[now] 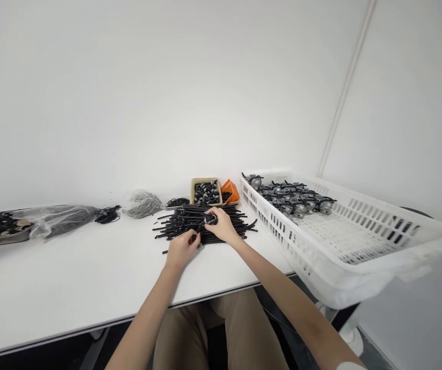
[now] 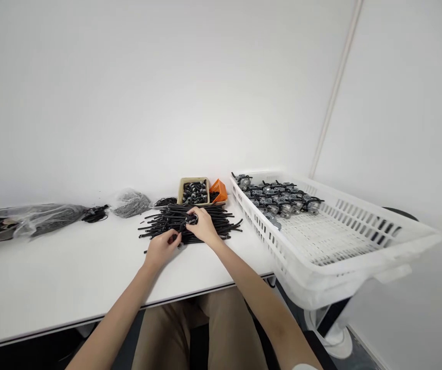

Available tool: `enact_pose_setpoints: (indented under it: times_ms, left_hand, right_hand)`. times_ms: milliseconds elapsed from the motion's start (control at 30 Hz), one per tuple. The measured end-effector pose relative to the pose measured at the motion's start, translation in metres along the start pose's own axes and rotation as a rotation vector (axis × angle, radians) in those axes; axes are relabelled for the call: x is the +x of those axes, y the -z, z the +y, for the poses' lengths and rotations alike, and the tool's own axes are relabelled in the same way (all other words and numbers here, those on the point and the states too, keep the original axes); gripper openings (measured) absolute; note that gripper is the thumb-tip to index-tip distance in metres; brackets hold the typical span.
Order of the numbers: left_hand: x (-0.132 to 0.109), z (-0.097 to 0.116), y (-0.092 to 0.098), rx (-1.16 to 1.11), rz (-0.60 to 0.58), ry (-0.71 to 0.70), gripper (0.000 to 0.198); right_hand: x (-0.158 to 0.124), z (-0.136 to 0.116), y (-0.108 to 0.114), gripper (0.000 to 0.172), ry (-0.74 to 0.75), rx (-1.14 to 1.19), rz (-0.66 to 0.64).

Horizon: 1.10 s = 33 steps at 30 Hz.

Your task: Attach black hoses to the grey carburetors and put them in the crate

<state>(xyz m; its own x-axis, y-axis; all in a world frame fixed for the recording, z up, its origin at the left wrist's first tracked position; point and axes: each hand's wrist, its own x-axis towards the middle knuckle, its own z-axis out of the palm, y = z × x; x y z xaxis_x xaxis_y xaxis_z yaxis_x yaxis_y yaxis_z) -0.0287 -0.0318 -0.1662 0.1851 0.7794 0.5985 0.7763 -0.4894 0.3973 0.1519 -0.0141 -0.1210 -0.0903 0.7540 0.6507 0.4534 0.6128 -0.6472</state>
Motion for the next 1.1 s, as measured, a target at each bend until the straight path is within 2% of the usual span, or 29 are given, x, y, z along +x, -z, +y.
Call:
enact_pose_setpoints:
  times_ms: [67, 133, 200, 300, 433, 633, 733, 867, 1100]
  left_hand:
    - [-0.006, -0.004, 0.006, 0.020, 0.008, 0.012, 0.030]
    - [-0.012, -0.007, 0.012, 0.026, -0.033, -0.014, 0.029]
    - [-0.019, -0.011, 0.018, 0.018, -0.054, -0.011, 0.027]
    - [-0.026, -0.014, 0.024, -0.029, -0.025, 0.054, 0.027]
    - [-0.030, -0.015, 0.027, -0.098, -0.039, 0.078, 0.026]
    - [-0.030, -0.013, 0.028, -0.164, -0.033, 0.081, 0.022]
    - [-0.031, -0.014, 0.028, -0.205, -0.021, 0.092, 0.022]
    - [-0.031, -0.016, 0.027, -0.246, -0.014, 0.107, 0.023]
    - [-0.032, -0.013, 0.028, -0.223, -0.066, 0.138, 0.026]
  right_hand:
    - [-0.020, -0.001, 0.000, 0.029, -0.056, -0.024, 0.016]
    - [-0.035, -0.001, -0.004, 0.029, -0.079, -0.038, 0.029]
    - [-0.046, -0.001, -0.013, 0.028, -0.100, -0.039, 0.047]
    - [-0.060, 0.000, -0.029, 0.026, -0.150, -0.040, 0.064]
    - [-0.074, 0.005, -0.045, 0.032, -0.130, -0.067, -0.002]
    - [-0.078, 0.010, -0.041, 0.051, -0.095, 0.000, -0.028]
    - [-0.078, 0.009, -0.038, 0.054, -0.102, 0.035, -0.032]
    - [-0.079, 0.005, -0.036, 0.048, -0.031, 0.059, -0.029]
    - [-0.077, 0.005, -0.032, 0.010, -0.094, -0.035, 0.018]
